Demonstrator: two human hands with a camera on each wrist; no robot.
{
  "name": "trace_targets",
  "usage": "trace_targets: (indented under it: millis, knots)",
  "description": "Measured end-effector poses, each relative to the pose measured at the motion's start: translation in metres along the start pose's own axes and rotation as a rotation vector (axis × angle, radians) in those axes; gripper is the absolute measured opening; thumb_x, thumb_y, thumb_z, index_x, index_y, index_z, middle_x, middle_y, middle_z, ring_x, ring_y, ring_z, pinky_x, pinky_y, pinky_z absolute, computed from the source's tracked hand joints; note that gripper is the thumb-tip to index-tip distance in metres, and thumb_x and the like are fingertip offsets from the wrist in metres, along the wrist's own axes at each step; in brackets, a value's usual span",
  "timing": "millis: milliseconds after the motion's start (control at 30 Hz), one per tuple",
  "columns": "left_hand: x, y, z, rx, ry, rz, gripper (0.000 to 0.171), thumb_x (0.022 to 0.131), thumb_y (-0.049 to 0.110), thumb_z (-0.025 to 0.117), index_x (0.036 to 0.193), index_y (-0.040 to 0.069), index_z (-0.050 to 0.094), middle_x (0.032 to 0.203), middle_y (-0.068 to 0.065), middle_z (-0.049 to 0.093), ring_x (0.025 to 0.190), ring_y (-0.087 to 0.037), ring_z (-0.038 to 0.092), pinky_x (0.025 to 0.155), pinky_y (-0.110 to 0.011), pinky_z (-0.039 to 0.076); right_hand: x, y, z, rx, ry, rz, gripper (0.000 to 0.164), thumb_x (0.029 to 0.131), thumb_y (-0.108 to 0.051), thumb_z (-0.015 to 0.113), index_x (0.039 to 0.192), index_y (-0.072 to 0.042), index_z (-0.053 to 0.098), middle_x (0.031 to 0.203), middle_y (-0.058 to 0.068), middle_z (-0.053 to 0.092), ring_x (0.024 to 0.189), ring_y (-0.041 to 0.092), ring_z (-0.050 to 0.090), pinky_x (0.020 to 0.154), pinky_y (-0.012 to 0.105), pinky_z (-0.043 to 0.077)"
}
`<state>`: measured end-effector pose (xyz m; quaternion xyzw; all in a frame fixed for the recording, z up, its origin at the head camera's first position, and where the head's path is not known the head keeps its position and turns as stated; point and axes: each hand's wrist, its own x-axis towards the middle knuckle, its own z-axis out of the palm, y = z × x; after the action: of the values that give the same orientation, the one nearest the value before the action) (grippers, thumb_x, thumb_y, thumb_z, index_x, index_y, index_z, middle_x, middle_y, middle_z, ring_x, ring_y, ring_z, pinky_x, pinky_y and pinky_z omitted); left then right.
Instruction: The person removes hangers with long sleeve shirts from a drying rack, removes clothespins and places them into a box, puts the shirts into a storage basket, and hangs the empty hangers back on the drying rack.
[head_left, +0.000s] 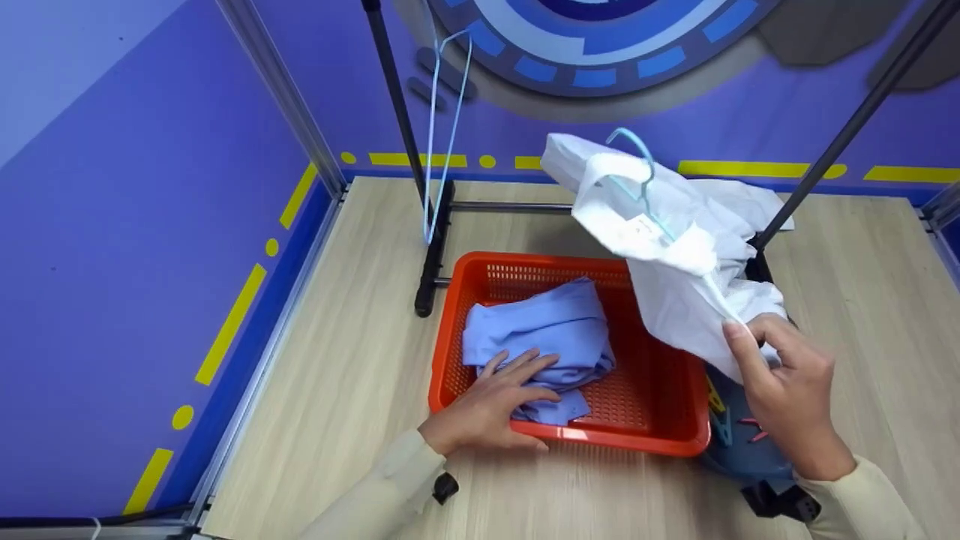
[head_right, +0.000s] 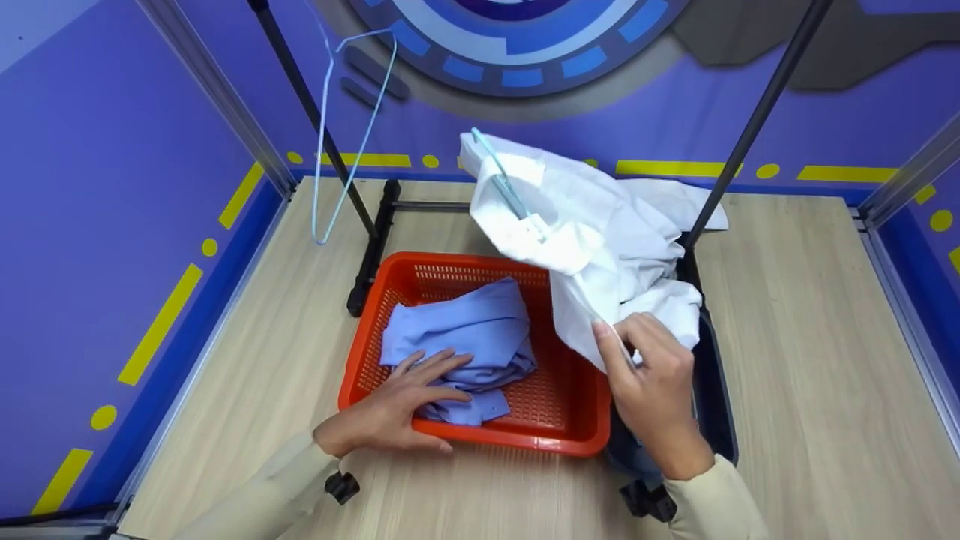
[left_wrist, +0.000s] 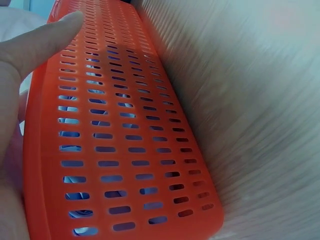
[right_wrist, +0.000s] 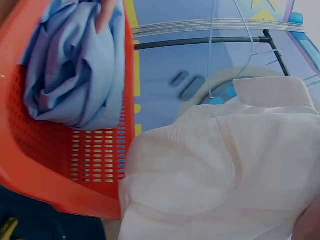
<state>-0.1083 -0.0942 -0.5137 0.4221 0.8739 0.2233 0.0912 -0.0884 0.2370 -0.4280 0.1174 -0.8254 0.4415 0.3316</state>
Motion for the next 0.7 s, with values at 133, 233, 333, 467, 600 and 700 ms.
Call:
trace_targets:
  millis: [133, 233, 333, 467, 600, 700]
  knots:
    - [-0.001, 0.001, -0.002, -0.026, -0.016, -0.015, 0.060, 0.078, 0.056, 0.072, 0.128, 0.026, 0.061, 0.161, 0.003, 0.022, 0.150, -0.025, 0.017, 0.117, -0.061, 0.014, -0.006, -0.002, 0.001, -0.008, -0.023, -0.014, 0.024, 0.081, 0.011, 0.066, 0.063, -0.002, 0.054, 0.065, 0.000, 0.047, 0.066, -0.003, 0.041, 0.057, 0.012, 0.031]
    - [-0.001, 0.001, -0.002, -0.036, -0.027, -0.023, 0.061, 0.078, 0.055, 0.073, 0.129, 0.025, 0.060, 0.161, 0.003, 0.022, 0.150, -0.025, 0.017, 0.117, -0.061, 0.014, -0.008, -0.004, 0.003, 0.018, -0.023, -0.050, 0.028, 0.080, 0.011, 0.065, 0.060, -0.003, 0.051, 0.062, -0.001, 0.044, 0.062, -0.003, 0.038, 0.056, 0.014, 0.028]
    - [0.000, 0.002, -0.004, -0.045, -0.038, -0.028, 0.061, 0.078, 0.055, 0.073, 0.130, 0.025, 0.060, 0.161, 0.003, 0.022, 0.151, -0.025, 0.016, 0.117, -0.061, 0.013, -0.011, -0.003, 0.004, 0.027, -0.029, -0.077, 0.029, 0.078, 0.011, 0.066, 0.059, -0.004, 0.050, 0.060, -0.001, 0.043, 0.061, -0.004, 0.037, 0.055, 0.014, 0.027]
    - [0.001, 0.003, -0.006, -0.064, -0.044, -0.041, 0.062, 0.079, 0.056, 0.071, 0.130, 0.024, 0.060, 0.161, 0.003, 0.023, 0.151, -0.024, 0.016, 0.118, -0.060, 0.013, -0.018, 0.004, 0.005, 0.000, -0.057, -0.090, 0.028, 0.076, 0.011, 0.068, 0.060, -0.006, 0.053, 0.060, -0.001, 0.045, 0.062, -0.005, 0.039, 0.055, 0.013, 0.029]
    - [0.004, 0.005, -0.009, -0.092, -0.040, -0.082, 0.062, 0.080, 0.060, 0.068, 0.130, 0.024, 0.060, 0.159, 0.005, 0.027, 0.150, -0.022, 0.019, 0.118, -0.058, 0.014, -0.021, 0.007, 0.007, -0.010, -0.079, -0.113, 0.029, 0.074, 0.012, 0.069, 0.059, -0.008, 0.052, 0.058, -0.002, 0.042, 0.062, -0.005, 0.037, 0.055, 0.015, 0.029]
    - [0.007, 0.007, -0.013, -0.116, -0.027, -0.113, 0.059, 0.083, 0.060, 0.064, 0.130, 0.024, 0.060, 0.157, 0.007, 0.032, 0.148, -0.019, 0.024, 0.118, -0.057, 0.015, -0.023, 0.005, 0.009, -0.013, -0.087, -0.129, 0.031, 0.073, 0.012, 0.069, 0.059, -0.009, 0.051, 0.057, -0.004, 0.038, 0.060, -0.005, 0.034, 0.054, 0.015, 0.027]
